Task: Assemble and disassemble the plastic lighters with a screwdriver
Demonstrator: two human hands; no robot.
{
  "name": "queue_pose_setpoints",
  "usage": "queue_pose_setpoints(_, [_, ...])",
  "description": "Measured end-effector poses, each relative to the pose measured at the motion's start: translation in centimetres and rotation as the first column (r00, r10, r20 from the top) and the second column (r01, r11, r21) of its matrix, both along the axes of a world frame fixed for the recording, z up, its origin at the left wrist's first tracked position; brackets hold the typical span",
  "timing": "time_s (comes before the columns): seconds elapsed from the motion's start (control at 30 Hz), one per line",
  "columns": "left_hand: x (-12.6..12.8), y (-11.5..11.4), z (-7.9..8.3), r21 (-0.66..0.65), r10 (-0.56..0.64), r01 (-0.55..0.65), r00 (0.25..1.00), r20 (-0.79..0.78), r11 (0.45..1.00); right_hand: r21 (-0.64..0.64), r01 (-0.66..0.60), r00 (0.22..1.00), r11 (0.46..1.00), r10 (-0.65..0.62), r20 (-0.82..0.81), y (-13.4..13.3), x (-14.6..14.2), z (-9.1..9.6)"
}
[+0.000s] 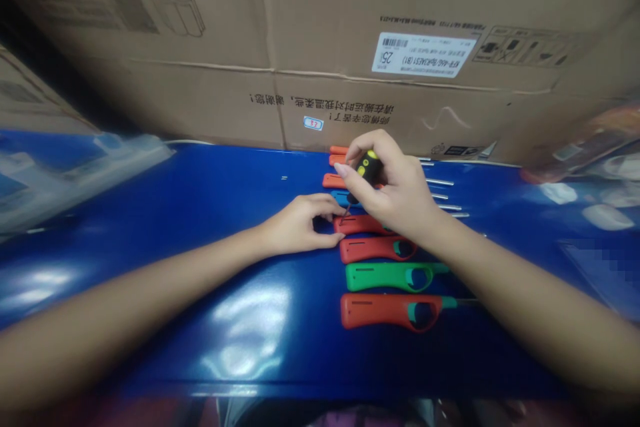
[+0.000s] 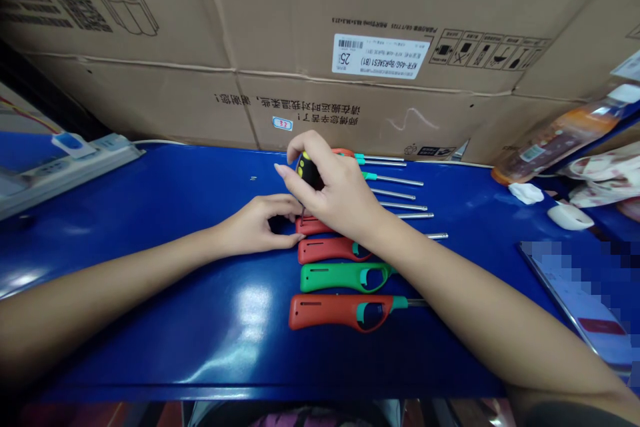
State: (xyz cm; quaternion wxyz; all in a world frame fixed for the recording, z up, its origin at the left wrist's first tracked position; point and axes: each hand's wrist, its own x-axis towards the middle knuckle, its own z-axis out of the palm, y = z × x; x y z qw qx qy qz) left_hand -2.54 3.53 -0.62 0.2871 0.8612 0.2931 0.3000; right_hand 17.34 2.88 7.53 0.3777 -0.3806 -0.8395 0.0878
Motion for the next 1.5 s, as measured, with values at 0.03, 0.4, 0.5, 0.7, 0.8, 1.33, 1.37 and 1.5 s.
queue_pose_setpoints(0.03, [0.0, 0.0, 0.0, 0.002, 0.005, -0.005, 1.000, 0.000, 1.000, 0.004, 0.014, 0.999, 1.000, -0.014, 0.035, -0.1, 0.0, 0.3])
queue_pose_setpoints(0.4, [0.2, -0.1, -0.1, 0.017, 0.037, -0.037, 0.999, 0.005, 0.999, 0.012, 0.037, 0.844, 0.999, -0.038, 0.535, -0.7, -2.0, 4.9])
queue_pose_setpoints(0.5, [0.2, -0.1, -0.1, 0.021, 0.035, -0.035, 0.999, 0.012, 0.999, -0.035, 0.025, 0.827, 0.999, -0.001, 0.563, -0.4, -2.0, 5.2])
queue_pose_setpoints(0.7, [0.3, -0.1, 0.1, -0.014, 0.016, -0.015, 1.000, 0.008, 1.000, -0.007, 0.011, 0.845, 1.000, -0.005, 0.534, 0.5, -1.2, 4.9])
queue_pose_setpoints(0.8, [0.3, 0.0, 0.0, -0.006, 0.023, -0.023, 1.000, 0.017, 1.000, -0.051, 0.059, 0.845, 0.997, -0.023, 0.535, 0.6, -0.8, 4.8])
queue_pose_setpoints(1.33, [0.2, 0.1, -0.1, 0.015, 0.013, -0.013, 1.000, 0.015, 1.000, 0.037, 0.102, 0.874, 0.994, -0.107, 0.475, -0.3, -1.0, 4.4])
queue_pose_setpoints(1.37, [0.2, 0.1, -0.1, 0.022, 0.015, -0.015, 1.000, 0.020, 1.000, 0.031, 0.085, 0.880, 0.996, -0.090, 0.466, -0.2, -1.0, 4.3])
queue_pose_setpoints(1.5, [0.2, 0.2, -0.4, 0.038, 0.029, -0.031, 0.999, 0.036, 0.999, 0.030, 0.022, 0.917, 0.999, -0.032, 0.398, -0.3, -1.2, 3.8])
